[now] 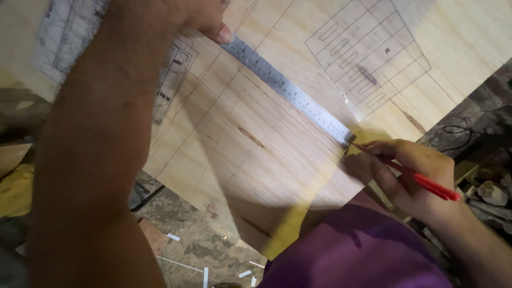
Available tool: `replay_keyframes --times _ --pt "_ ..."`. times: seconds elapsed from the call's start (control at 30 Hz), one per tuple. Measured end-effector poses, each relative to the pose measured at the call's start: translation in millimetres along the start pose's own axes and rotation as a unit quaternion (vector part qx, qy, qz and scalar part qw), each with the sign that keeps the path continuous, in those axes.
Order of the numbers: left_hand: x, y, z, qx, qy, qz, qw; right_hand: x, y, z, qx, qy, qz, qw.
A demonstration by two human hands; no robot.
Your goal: The person marks lines on a piece of wood using a ruler and a pencil while referencing a template.
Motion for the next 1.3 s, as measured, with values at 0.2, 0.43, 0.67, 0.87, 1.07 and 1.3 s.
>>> replay_keyframes --times 0.2,0.43,0.67,0.87,1.07,1.3 --pt "-1.8 -1.4 -3.8 -0.003 0.003 0.001 1.0 4.9 2.0 -9.2 0.007 0.014 0.025 1.0" --pt "6.0 5.6 8.4 -0.007 -0.055 0.01 0.998 -0.9 -4.0 0.0 0.0 0.002 0.026 1.0" --pt "11.5 12.4 14.1 -0.019 -0.104 0.02 0.994 -3.1 -8.3 -0.2 0.025 -0.062 0.012 0.998" --pt "19.7 7.4 8.0 -0.041 -0.107 0.023 0.993 -5.9 -6.0 1.6 0.022 -0.092 0.005 0.995" --pt "21.8 5.6 3.2 -0.068 -0.103 0.019 0.992 -8.2 -8.5 12.1 0.073 -0.079 0.041 0.993" --pt "17.6 8.6 0.6 -0.077 -0.127 0.038 0.988 -35.7 -16.3 40.6 0.146 -0.204 0.073 0.965"
Point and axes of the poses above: each hand's wrist, its own x-axis towards the middle knuckle, its own y-axis out of the back of the hand, z = x × y, the point moved 7 cm from there along x, towards the middle knuckle, and after that the axes turned 6 degrees about -x, right-handed, at the moved point
